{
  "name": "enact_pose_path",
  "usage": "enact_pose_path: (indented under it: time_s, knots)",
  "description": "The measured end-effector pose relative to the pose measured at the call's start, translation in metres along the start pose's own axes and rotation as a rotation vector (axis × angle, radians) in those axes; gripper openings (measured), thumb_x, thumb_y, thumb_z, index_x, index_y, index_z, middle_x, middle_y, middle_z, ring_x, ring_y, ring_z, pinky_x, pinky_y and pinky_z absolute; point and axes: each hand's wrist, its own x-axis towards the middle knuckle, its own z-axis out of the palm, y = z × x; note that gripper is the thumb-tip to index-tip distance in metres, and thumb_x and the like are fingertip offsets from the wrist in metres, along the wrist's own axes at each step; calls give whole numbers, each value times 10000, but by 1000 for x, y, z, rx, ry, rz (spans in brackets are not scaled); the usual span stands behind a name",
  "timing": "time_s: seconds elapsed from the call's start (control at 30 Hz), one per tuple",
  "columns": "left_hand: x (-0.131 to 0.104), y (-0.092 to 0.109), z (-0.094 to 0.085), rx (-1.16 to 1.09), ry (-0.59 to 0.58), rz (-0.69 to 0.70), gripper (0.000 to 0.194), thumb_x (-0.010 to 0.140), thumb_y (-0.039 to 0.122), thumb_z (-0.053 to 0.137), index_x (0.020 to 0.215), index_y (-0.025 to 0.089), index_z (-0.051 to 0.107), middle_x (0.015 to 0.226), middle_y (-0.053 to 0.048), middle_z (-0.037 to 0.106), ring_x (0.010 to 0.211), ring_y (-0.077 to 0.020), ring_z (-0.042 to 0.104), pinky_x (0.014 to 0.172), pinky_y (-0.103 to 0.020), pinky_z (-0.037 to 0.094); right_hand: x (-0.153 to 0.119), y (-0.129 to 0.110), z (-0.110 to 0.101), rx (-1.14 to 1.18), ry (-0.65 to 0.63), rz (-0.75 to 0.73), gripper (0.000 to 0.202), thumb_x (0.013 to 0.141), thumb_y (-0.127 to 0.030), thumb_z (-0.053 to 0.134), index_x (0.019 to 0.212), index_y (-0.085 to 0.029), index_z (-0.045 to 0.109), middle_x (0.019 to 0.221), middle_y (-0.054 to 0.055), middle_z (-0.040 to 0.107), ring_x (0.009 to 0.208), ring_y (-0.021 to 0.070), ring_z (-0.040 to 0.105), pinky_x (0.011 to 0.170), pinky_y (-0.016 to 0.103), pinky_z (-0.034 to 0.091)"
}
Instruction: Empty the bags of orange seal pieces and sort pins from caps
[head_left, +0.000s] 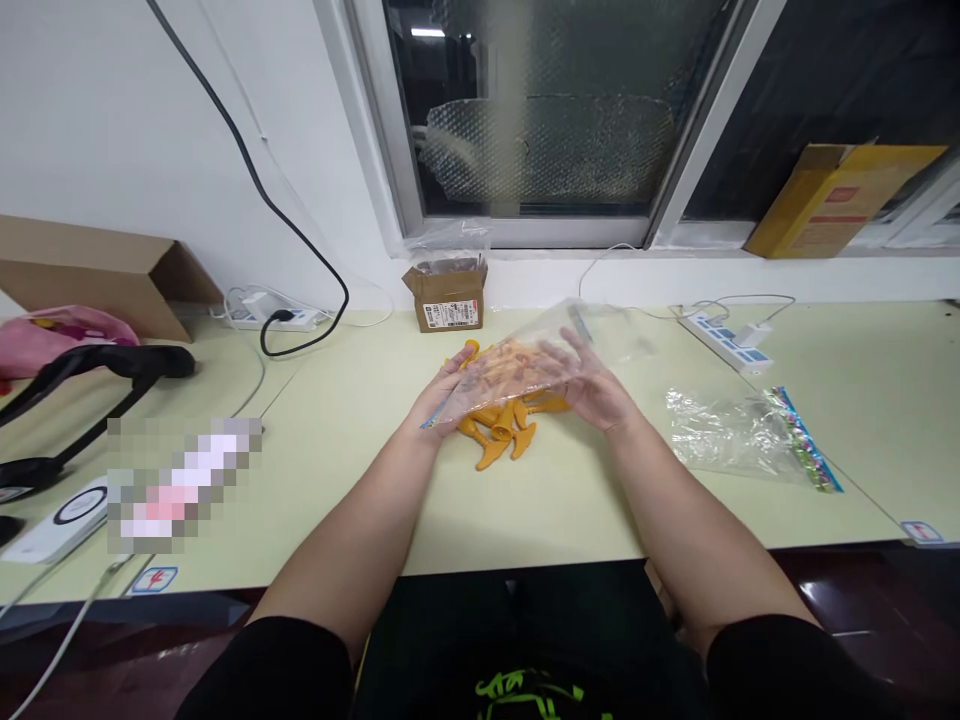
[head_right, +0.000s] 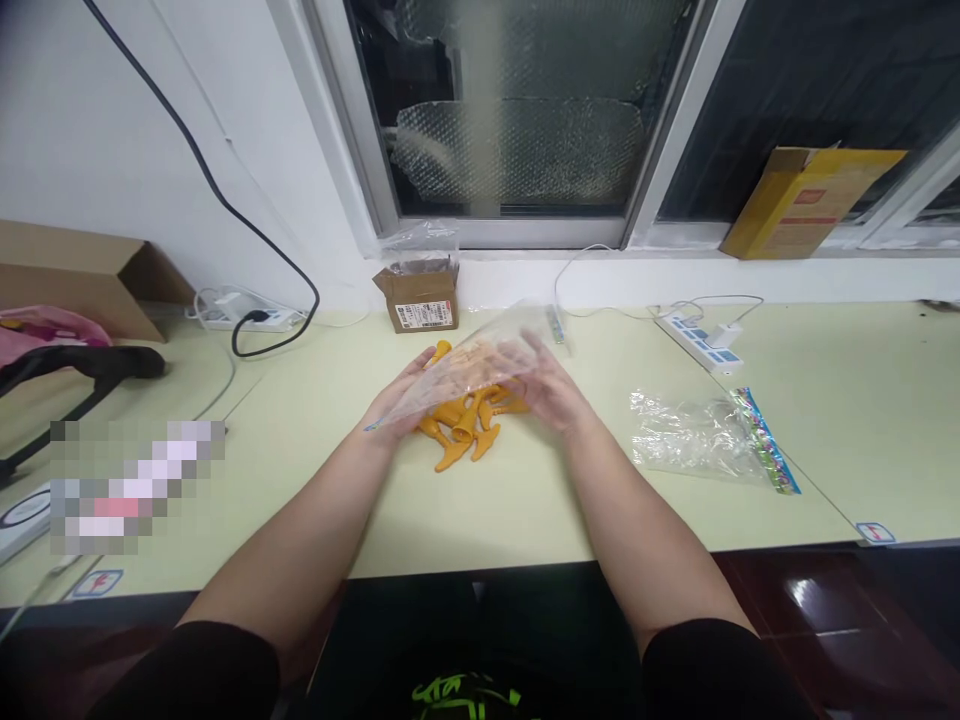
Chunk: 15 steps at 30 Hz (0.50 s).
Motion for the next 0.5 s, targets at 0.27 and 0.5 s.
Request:
enact_pose_path:
  time_s: [0.27,0.5]
  knots:
    - [-23,-19,24,30,-156,-305,492,858,186,815,1326,175,665,1272,-119,729,989,-192,745,811,-249,619,3,39,25,-327,14,-73,304,836,-492,828,1033,-296,705,1142,36,727,1133,290,671,1022,517,533]
    - [-20,-12,17,238,-195,-286,392,886,369,783,1239,213,718,1265,-131,741,931,-240,765,760,-321,639,3,21,15,-298,298,-42,479,732,-629,866,820,-249,588,656,-33,596,621,168,582,601,288,507]
